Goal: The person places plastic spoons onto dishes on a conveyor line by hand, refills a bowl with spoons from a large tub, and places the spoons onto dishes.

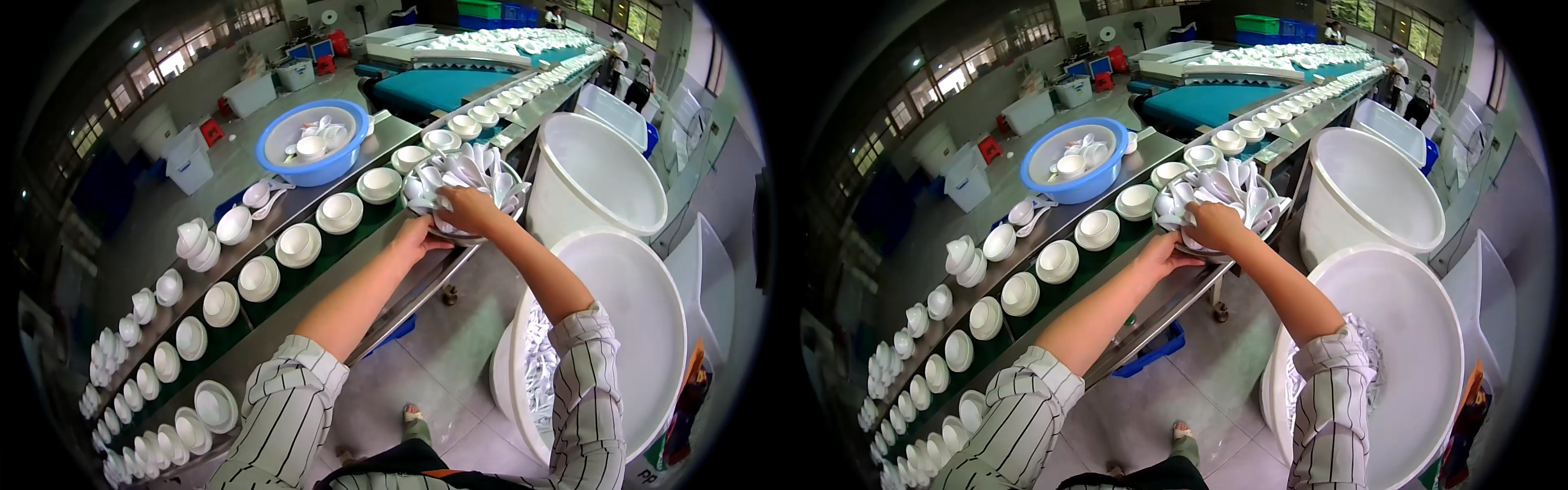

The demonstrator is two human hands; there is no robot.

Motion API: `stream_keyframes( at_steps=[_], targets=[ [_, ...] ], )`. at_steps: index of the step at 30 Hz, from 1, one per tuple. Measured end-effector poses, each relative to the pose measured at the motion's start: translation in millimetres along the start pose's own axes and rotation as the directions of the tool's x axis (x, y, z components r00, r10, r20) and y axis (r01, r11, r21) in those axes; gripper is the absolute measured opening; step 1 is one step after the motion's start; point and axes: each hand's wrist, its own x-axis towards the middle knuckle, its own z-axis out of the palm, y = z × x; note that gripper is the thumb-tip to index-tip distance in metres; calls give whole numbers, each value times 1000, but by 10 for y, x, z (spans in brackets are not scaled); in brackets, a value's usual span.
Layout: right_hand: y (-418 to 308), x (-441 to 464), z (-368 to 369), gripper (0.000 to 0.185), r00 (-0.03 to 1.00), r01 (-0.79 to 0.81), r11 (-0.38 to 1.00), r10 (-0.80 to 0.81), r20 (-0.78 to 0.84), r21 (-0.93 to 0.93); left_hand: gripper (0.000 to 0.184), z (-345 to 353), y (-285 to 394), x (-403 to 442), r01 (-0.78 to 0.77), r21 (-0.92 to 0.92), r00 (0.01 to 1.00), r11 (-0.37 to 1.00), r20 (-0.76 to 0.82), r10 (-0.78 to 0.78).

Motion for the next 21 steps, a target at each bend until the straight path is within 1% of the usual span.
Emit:
stream_keyframes(
  at_steps=[1,3,4,5,6,8,9,10,11,12,14,15,16,17,18,20,21],
  targets=[
    [11,-100,103,47,1000,21,1000,-21,-23,20,26,-61,-113,-84,-14,1,1000,1000,-9,14],
    [-62,-252,150,41,992,99,995,-96,-87,33,26,-43,-95,-458,-76,33,996,997,-43,77],
    [-169,-321,69,38,981,157,987,-153,-123,27,25,-65,-55,-644,-97,25,992,995,-80,99],
    [-340,-436,-31,38,975,182,983,-177,-132,27,24,-49,4,-905,-108,61,990,992,-86,113],
    [-508,-639,43,37,969,215,976,-208,-130,41,23,-137,-131,-1160,-109,92,987,990,-112,119],
    [-876,-814,-320,41,941,312,935,-280,-189,168,21,-109,-9,-1638,-161,53,984,986,-75,164],
    [-1132,-911,-440,45,961,275,926,-257,-103,259,21,-156,45,-1967,-158,60,984,986,-78,163],
    [-1324,-932,-568,48,939,345,886,-324,-119,309,20,-151,207,-2316,-162,77,982,984,-83,168],
    [-1633,-971,-746,49,929,365,842,-360,-91,396,22,-154,318,-2644,-195,52,969,979,-141,200],
    [-1858,-1086,-635,49,924,355,802,-378,-52,480,23,-309,145,-2904,-212,28,959,977,-185,213],
    [-2244,-1230,-456,48,838,508,738,-543,-55,445,25,-578,-107,-3461,-241,27,934,970,-265,239],
    [-2235,-1399,141,45,801,539,697,-598,-33,473,32,-884,-654,-3598,-179,36,924,983,-337,181],
    [-2428,-1400,147,42,756,591,659,-654,-34,465,34,-903,-685,-3917,-192,30,896,981,-403,187],
    [-2774,-1480,72,37,723,613,616,-690,-37,496,37,-927,-714,-4284,-208,26,865,978,-461,197],
    [-3041,-1548,110,33,665,657,532,-743,-78,534,40,-946,-770,-4669,-217,17,831,976,-522,194],
    [-3589,-1690,125,30,558,729,430,-824,-99,533,48,-844,-766,-5440,-305,73,730,949,-622,283],
    [-3904,-1774,121,28,487,769,351,-863,-133,534,50,-938,-922,-5758,-350,39,683,936,-673,284]
  ],
)
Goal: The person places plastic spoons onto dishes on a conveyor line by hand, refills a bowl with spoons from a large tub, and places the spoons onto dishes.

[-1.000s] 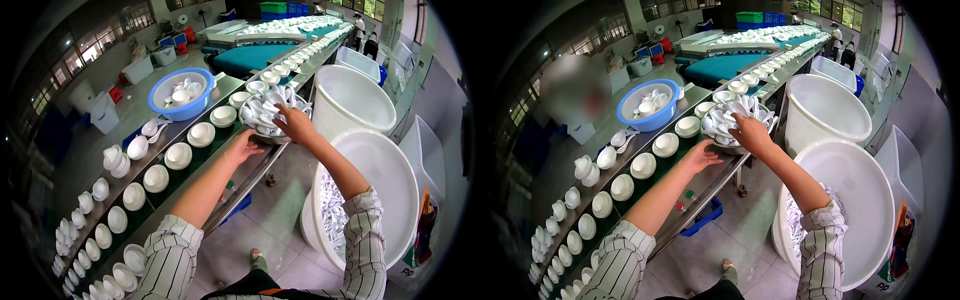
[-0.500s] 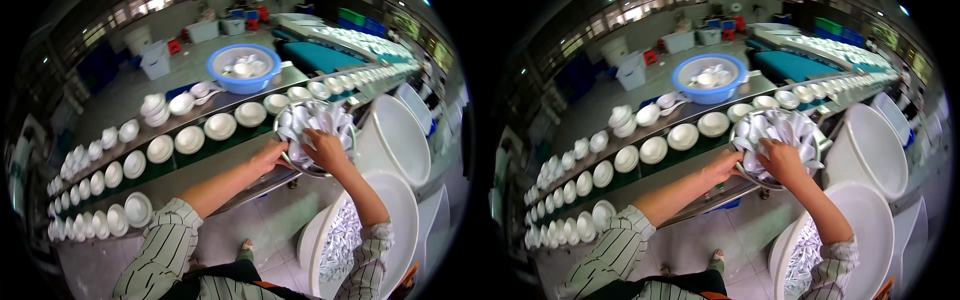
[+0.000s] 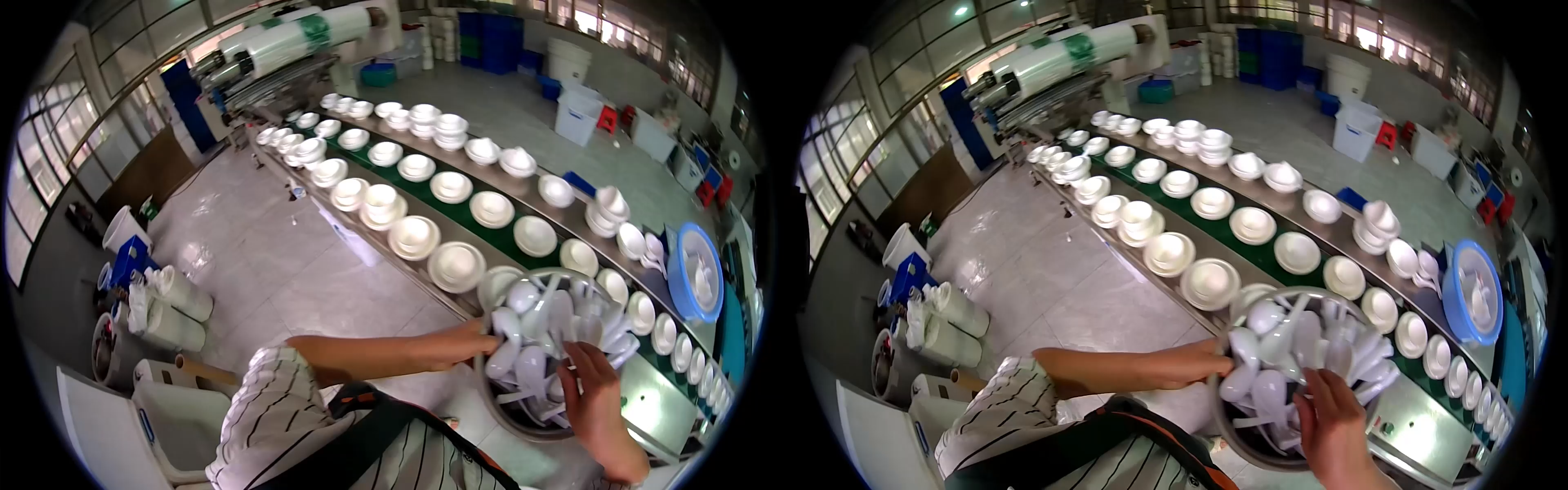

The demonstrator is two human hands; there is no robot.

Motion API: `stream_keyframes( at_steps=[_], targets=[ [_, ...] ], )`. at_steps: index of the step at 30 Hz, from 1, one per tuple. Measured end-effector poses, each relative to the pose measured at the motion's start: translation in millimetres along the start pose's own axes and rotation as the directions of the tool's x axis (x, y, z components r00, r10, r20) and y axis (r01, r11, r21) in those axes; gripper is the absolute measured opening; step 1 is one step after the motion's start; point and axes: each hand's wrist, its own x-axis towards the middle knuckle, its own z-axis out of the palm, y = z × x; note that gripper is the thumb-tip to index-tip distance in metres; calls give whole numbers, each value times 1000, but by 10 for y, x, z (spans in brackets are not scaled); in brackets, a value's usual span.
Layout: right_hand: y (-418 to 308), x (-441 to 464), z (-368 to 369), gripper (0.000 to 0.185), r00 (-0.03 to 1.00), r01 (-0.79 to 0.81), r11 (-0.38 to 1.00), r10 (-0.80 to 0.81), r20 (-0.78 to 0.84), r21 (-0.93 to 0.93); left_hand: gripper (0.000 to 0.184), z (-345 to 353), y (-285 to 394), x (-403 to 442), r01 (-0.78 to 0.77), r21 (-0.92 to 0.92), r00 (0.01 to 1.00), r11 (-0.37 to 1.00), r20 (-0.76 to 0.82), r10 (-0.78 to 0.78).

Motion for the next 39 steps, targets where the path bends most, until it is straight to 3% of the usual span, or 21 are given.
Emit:
stream_keyframes(
  at_steps=[1,3,6,7,9,15,17,19,21,26,27,29,31,33,35,39],
  targets=[
    [-227,227,151,25,992,128,989,-128,0,-73,51,-360,-115,-184,-11,-52,998,999,-65,8],
    [-457,641,473,32,966,253,967,-253,47,3,50,-1046,-191,-633,-15,20,963,1000,-270,20],
    [-1033,1358,956,27,902,411,897,-426,67,165,48,-1893,-88,-1458,-132,20,925,991,-358,131],
    [-1208,1528,1178,27,887,418,871,-453,91,258,47,-2145,-154,-1700,-163,27,896,986,-414,159],
    [-1580,2005,1457,26,852,426,807,-510,119,410,48,-2480,-7,-2211,-164,-106,800,981,-595,70],
    [-2077,3351,2297,18,876,139,772,-389,287,620,43,-3527,-359,-3158,-420,-246,473,873,-881,-21],
    [-2137,3950,2520,18,911,20,741,-289,293,671,39,-3748,-461,-3299,-555,-235,306,798,-950,-66],
    [-2123,4672,2831,17,932,165,703,-340,123,692,34,-4050,-652,-3462,-601,-204,231,773,-970,-77],
    [-2064,5508,3199,17,954,199,683,-298,19,703,33,-4211,-617,-3566,-637,-181,178,750,-980,-86],
    [-1945,7405,4597,14,981,195,718,-156,-118,668,41,-4781,-699,-3569,-719,-107,11,687,-990,-142],
    [-1947,7752,4925,14,981,192,733,-126,-148,653,47,-4905,-696,-3598,-709,-115,31,695,-991,-133],
    [-1832,8458,5676,15,968,219,867,-135,-213,448,27,-5048,-629,-3477,-694,-116,-56,710,-975,-213],
    [-1847,9022,6308,13,932,280,891,-164,-322,357,34,-5228,-259,-3347,-695,-128,-111,708,-953,-281],
    [-1856,9462,6886,10,929,246,941,-160,-334,233,31,-5437,-59,-3259,-724,-139,-107,676,-945,-309],
    [-1911,9725,7276,12,969,101,974,-50,-244,201,26,-5707,-48,-3242,-724,-116,-153,680,-934,-322],
    [-1841,9909,7771,13,983,85,992,-68,-173,95,22,-5918,183,-3178,-727,-113,-163,677,-930,-330]
  ],
)
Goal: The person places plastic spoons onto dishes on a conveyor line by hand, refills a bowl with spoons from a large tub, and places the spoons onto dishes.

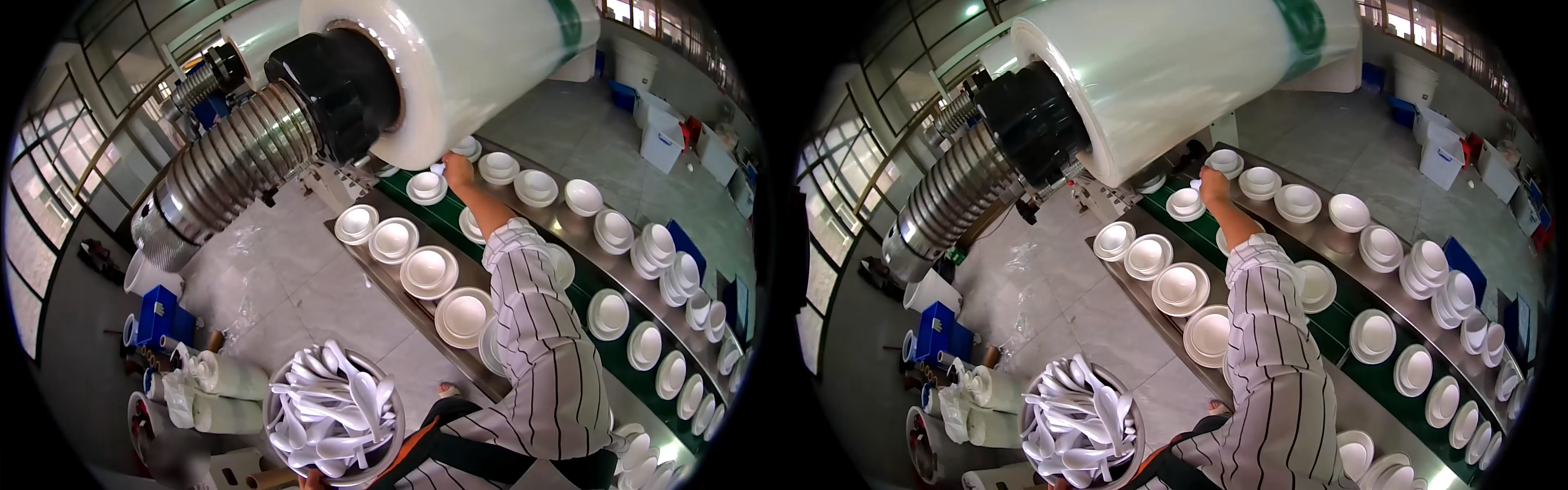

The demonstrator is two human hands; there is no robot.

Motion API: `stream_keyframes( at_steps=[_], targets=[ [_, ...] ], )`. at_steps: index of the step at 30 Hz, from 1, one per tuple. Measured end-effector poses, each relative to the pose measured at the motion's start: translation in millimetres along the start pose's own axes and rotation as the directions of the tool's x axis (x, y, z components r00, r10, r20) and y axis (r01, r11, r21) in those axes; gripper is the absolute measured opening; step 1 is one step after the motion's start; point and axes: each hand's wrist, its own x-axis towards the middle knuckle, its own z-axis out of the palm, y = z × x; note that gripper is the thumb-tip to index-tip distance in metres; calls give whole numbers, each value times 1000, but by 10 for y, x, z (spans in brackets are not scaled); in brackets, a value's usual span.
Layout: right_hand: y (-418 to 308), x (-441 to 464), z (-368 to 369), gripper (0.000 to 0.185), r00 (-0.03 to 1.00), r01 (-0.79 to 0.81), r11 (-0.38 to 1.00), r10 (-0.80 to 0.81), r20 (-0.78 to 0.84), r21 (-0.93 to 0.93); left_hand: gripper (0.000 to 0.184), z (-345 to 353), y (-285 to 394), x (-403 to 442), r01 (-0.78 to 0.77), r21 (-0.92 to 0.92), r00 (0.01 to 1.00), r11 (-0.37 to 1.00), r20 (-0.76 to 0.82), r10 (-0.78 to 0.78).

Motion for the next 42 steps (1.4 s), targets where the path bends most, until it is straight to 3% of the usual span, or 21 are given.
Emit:
stream_keyframes(
  at_steps=[2,4,7,8,9,10,11,13,14,15,18,20,29,30,32,33,34,36,37,39,42],
  targets=[
    [69,-51,132,12,997,-47,997,51,64,-62,23,354,145,-79,-5,3,994,1000,-107,6],
    [336,-64,448,12,995,-55,997,59,-79,57,25,272,126,-11,-7,16,999,1000,-45,8],
    [314,-90,187,23,996,-46,993,54,69,-113,46,126,95,247,7,69,997,998,80,-12],
    [248,-91,41,30,987,-22,986,47,152,-163,52,343,167,177,-86,-5,991,996,104,86],
    [231,63,-16,38,941,36,986,21,339,-162,54,427,237,134,-62,18,983,998,173,58],
    [295,115,60,45,948,137,991,-132,291,5,52,459,235,163,-11,16,988,1000,155,8],
    [177,172,1,44,885,340,936,-350,307,88,47,463,272,172,19,53,995,998,100,-25],
    [-698,-229,-808,41,662,200,900,-416,623,388,43,390,222,335,51,115,980,992,187,-73],
    [-1093,-580,-1128,40,529,-86,837,-421,737,540,42,430,202,368,24,79,983,997,178,-38],
    [-1290,-863,-1282,42,401,-134,807,-486,776,575,42,469,209,372,28,83,982,996,185,-43],
    [-1869,-1646,-1785,45,263,52,841,-531,805,538,42,483,261,434,49,122,969,991,236,-77],
    [-1918,-1905,-1857,42,307,383,855,-476,824,351,42,469,281,466,48,134,956,990,281,-84],
    [-1925,-2375,-2076,27,545,364,835,-550,633,413,45,355,154,606,49,100,934,994,347,-81],
    [-1934,-2382,-2156,23,518,241,840,-535,668,486,45,342,133,615,59,103,951,993,295,-87],
    [-1915,-2332,-2247,17,340,-295,772,-465,817,563,46,323,93,646,62,73,947,995,311,-82],
    [-1927,-2218,-2385,13,409,-195,811,-444,798,551,47,304,90,656,80,78,941,994,324,-101],
    [-1769,-2053,-2364,11,531,-179,707,-517,672,684,48,297,79,667,99,75,936,992,332,-119],
    [-1400,-1540,-2369,13,790,-173,596,-391,472,784,50,285,63,667,101,82,934,992,337,-123],
    [-1144,-1260,-2342,14,881,-51,679,-315,354,733,51,280,46,675,101,64,935,993,334,-117],
    [-443,-812,-2044,13,975,-10,834,-113,189,551,52,251,1,705,88,53,943,995,316,-101],
    [252,-702,-1760,10,997,51,959,-66,44,280,52,326,35,628,85,41,949,996,301,-93]
  ],
)
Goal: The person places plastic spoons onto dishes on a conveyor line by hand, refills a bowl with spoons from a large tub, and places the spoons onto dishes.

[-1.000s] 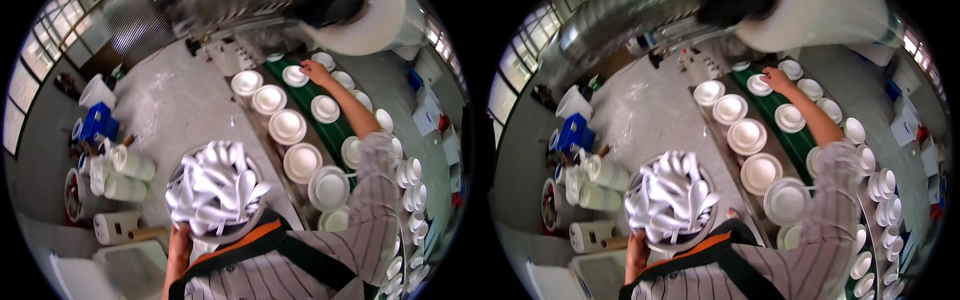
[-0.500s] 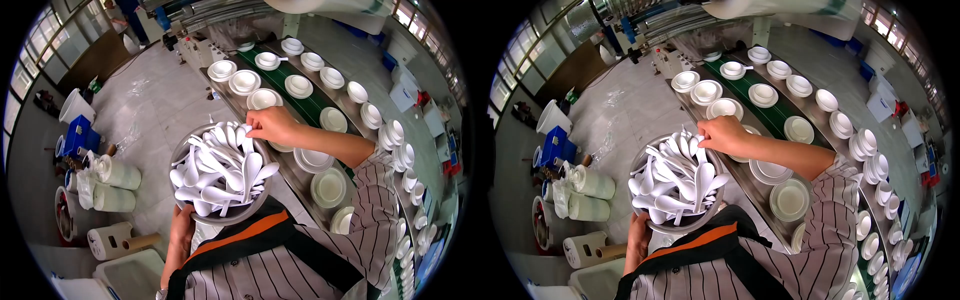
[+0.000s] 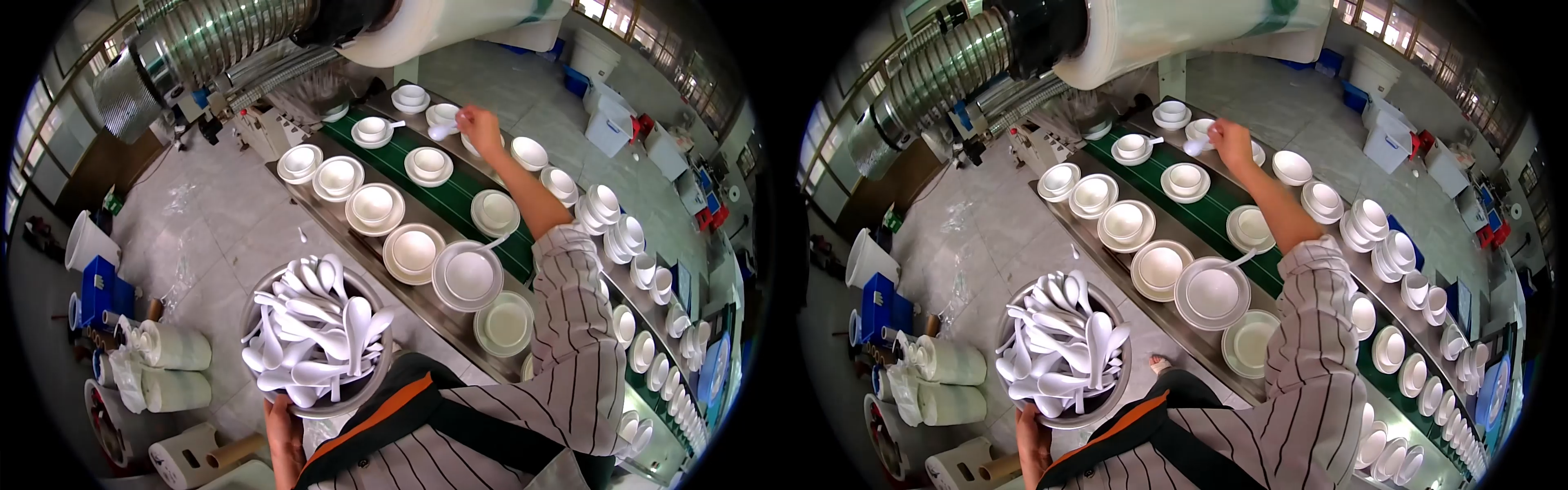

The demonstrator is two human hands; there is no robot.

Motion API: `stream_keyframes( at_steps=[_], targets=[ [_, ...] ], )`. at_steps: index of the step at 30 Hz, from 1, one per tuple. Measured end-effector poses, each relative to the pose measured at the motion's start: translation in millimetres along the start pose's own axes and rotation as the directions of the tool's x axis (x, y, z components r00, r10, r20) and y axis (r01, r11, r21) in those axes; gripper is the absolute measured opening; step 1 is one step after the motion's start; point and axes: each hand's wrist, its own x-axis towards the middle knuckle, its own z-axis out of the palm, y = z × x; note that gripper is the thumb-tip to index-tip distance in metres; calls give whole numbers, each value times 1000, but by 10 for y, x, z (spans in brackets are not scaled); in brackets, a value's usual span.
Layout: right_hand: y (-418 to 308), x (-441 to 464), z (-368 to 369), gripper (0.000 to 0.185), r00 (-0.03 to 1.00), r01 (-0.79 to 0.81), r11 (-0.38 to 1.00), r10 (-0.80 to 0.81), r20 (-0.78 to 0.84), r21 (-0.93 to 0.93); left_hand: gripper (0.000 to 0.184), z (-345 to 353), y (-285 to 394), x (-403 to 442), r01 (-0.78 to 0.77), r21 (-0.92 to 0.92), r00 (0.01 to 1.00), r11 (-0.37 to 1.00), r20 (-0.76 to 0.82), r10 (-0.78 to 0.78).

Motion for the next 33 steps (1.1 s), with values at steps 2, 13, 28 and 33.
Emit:
stream_keyframes(
  at_steps=[2,13,28,33],
  targets=[
    [361,-79,117,9,1000,-6,999,6,-6,-37,52,17,3,-13,-19,3,1000,1000,1,19],
    [-117,-394,188,47,936,104,992,-73,344,-73,46,108,91,-172,-11,20,996,1000,-83,13],
    [-2100,-1972,655,33,728,-86,981,-56,683,172,50,-31,162,18,89,104,992,991,77,-97],
    [-2143,-1938,536,27,763,-97,933,-153,628,345,53,22,303,36,170,73,973,983,147,-179]
  ],
)
